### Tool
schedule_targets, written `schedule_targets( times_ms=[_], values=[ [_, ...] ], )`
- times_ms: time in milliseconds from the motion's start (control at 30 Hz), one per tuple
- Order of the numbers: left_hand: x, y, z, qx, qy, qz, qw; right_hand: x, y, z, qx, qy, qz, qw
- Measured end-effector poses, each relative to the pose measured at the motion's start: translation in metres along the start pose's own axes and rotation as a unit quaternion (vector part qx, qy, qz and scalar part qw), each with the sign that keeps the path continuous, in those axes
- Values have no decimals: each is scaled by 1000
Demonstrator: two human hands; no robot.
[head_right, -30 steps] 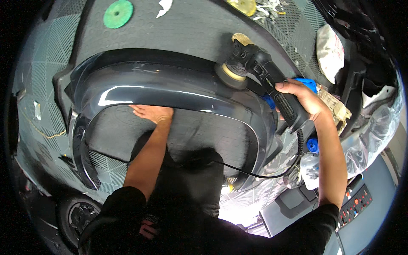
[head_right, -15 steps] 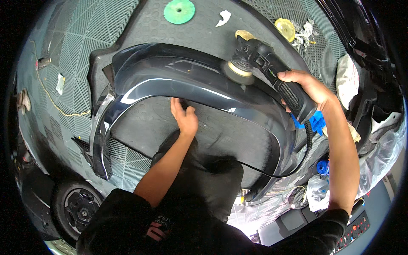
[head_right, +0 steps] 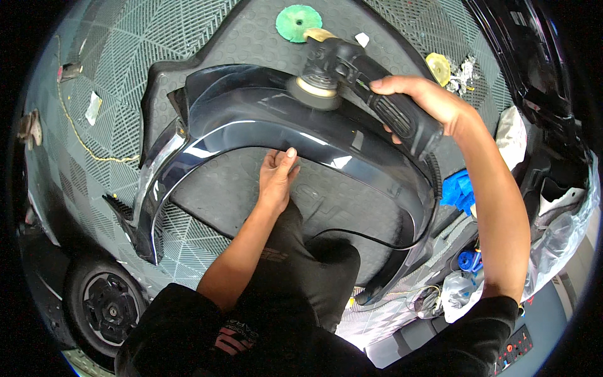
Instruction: The person uses a rotary polisher with a foam pad to buff a detached black car bumper placed on a floor mat. They apply compound from a can, then move the polisher across the bumper surface in overlapping passes, occasionally wiping the surface with a cloth.
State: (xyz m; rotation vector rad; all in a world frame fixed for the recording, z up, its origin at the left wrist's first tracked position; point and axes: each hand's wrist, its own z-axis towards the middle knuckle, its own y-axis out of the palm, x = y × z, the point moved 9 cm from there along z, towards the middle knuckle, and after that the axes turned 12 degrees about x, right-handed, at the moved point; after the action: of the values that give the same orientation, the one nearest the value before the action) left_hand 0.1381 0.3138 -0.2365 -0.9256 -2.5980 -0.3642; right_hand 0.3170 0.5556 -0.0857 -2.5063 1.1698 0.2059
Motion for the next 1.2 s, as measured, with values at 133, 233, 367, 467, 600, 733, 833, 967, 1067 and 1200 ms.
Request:
schedule_targets(
  times_ms=[133, 233, 367, 467, 600, 733, 833, 967, 1067, 1200],
  values=[
    [2, -8, 8, -65, 19, -1, 998, -16, 16, 5, -32, -24, -1, 999],
    [1, -29, 18, -90, 9, 63, 994, -17, 17, 9, -44, -20, -4, 999],
    [54, -59, 19, -94, 316, 376, 866, -5, 6, 4, -24, 6, 0, 1000],
    [90, -66, 1, -95, 588, 556, 580, 4, -6, -7, 9, 24, 2, 1000],
    [72, -84, 50, -202, 462, 665, 551, -6, -10, -12, 35, -1, -7, 999],
    [56, -91, 66, -199, 456, 683, 534, -28, 9, -9, 23, -19, -31, 999],
    [47, -97, 72, -204, 421, 694, 547, -52, 34, -1, 18, -44, -29, 998],
    [49, -97, 71, -229, 425, 672, 561, -83, 72, 8, -1, -79, -60, 995],
    [43, -101, 77, -247, 373, 676, 586, -107, 100, 14, -19, -109, -95, 989],
    [43, -100, 75, -260, 379, 659, 596, -130, 132, 13, -26, -143, -127, 981]
  ],
)
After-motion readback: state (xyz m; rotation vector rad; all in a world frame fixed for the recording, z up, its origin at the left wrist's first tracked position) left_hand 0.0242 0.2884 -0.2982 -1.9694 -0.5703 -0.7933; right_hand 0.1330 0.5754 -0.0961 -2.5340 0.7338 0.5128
